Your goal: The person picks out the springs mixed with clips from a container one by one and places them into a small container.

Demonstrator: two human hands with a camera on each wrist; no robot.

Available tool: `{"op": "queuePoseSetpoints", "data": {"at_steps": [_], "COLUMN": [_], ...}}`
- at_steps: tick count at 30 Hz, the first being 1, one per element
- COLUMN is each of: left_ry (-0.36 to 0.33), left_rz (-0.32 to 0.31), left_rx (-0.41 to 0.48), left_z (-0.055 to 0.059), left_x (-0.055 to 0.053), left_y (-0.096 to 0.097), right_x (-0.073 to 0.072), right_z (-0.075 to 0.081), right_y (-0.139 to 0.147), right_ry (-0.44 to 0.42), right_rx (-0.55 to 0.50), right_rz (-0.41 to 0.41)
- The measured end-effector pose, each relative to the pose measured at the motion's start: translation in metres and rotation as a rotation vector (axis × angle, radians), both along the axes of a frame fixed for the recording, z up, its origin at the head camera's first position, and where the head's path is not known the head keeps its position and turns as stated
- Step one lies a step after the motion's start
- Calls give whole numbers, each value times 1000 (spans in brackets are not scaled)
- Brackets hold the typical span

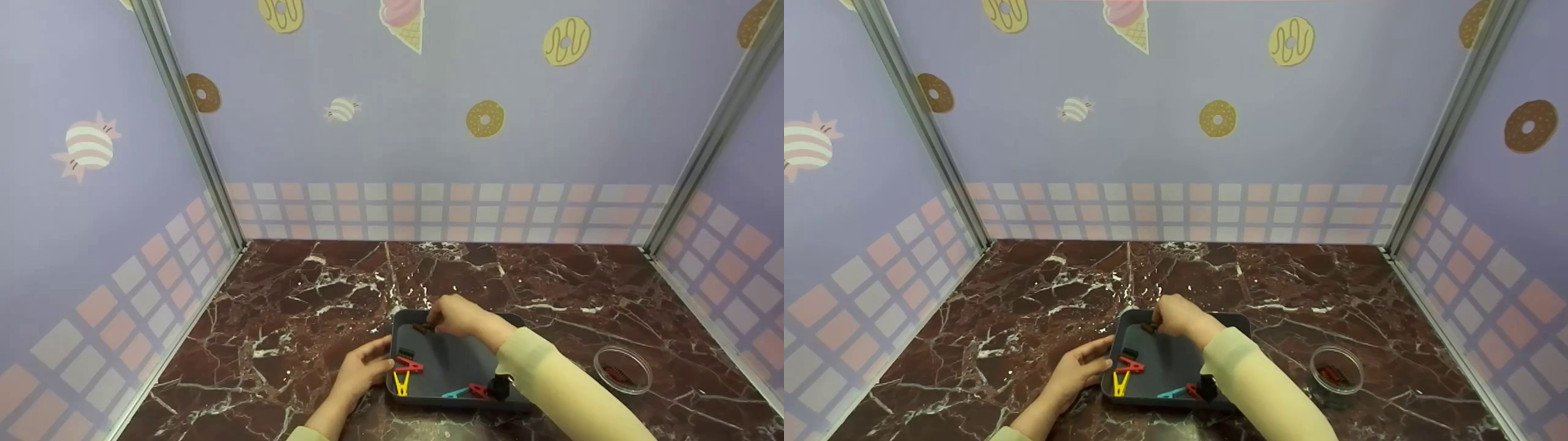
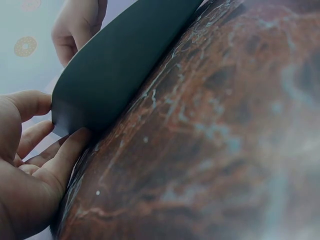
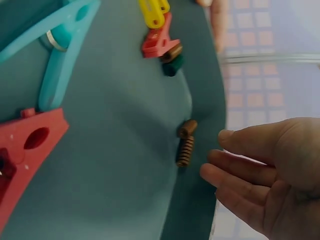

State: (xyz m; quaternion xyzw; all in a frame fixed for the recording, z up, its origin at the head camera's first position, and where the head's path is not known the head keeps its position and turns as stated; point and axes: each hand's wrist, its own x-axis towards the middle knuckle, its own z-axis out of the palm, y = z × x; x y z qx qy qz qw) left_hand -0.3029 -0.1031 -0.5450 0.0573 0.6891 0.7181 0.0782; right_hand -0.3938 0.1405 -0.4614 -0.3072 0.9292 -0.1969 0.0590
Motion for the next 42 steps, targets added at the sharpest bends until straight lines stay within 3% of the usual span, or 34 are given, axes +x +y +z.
{"op": "queuePoseSetpoints", "data": {"at_steps": [6, 17, 32, 42], "left_ry": [19, 21, 15, 4], "left_rz": [9, 0, -7, -3], "left_rx": [-13, 13, 30, 32], "left_z": [0, -2, -2, -1], "left_x": [0, -1, 0, 0], "left_y": [2, 3, 2, 2], "right_x": [0, 2, 3, 0], "right_z": [-8, -16, -18, -14], "right_y": [-8, -11, -3, 5], "right_ry": [-9, 89, 12, -18], "right_rx": [71, 149, 182, 143], "right_rz": [-9, -31, -49, -29]}}
